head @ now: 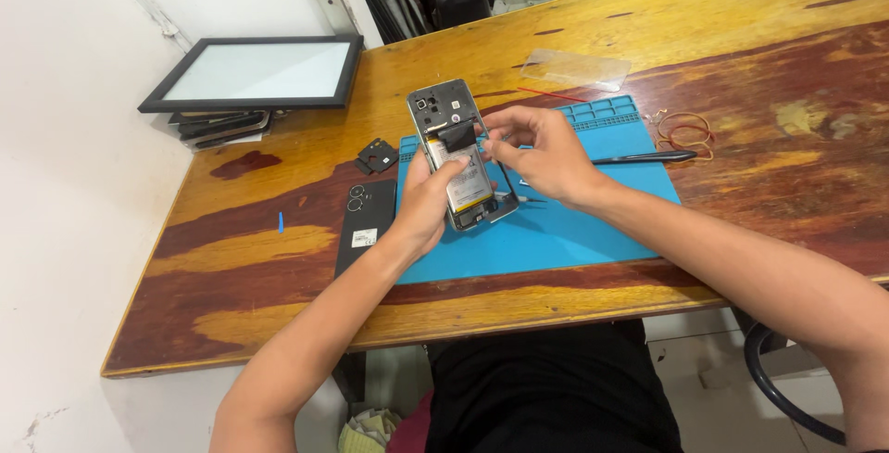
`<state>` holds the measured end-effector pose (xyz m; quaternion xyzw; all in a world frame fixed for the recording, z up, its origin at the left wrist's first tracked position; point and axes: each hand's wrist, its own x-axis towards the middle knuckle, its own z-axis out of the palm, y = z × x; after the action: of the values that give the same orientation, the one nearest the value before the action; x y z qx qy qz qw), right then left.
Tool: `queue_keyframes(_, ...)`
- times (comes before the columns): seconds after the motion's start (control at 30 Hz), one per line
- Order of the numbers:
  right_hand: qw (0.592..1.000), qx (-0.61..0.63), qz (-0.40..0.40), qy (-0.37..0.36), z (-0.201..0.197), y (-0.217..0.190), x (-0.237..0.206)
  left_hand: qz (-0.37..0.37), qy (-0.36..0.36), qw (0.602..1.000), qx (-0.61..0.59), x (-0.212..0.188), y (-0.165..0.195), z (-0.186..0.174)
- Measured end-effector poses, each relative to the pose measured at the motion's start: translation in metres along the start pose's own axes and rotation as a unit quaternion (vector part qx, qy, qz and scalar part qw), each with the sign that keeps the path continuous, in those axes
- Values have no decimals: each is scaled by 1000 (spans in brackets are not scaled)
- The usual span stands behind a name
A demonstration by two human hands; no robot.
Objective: The person uses a screwdriver to remove screws from a disassembled smartphone, then uses a marker to write on the back of a phone case and on the side of the phone. The person handles multiple phone parts and tools on a workbench.
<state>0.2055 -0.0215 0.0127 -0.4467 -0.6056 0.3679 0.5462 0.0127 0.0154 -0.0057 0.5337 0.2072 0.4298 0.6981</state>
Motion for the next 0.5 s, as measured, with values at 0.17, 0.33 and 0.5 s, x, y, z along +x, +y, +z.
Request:
queue_keyframes(0.17,999,33,1,-5,2,1,1,-23,7,999,-22,0,7,2)
queue_keyframes(0.33,998,56,7,3,-14,-4,8,-68,-36,997,-26,-5,19,6)
queue_keyframes(0.5,999,45,-12,0,-24,-10,14,-71,-51,996,1,-8,24,16)
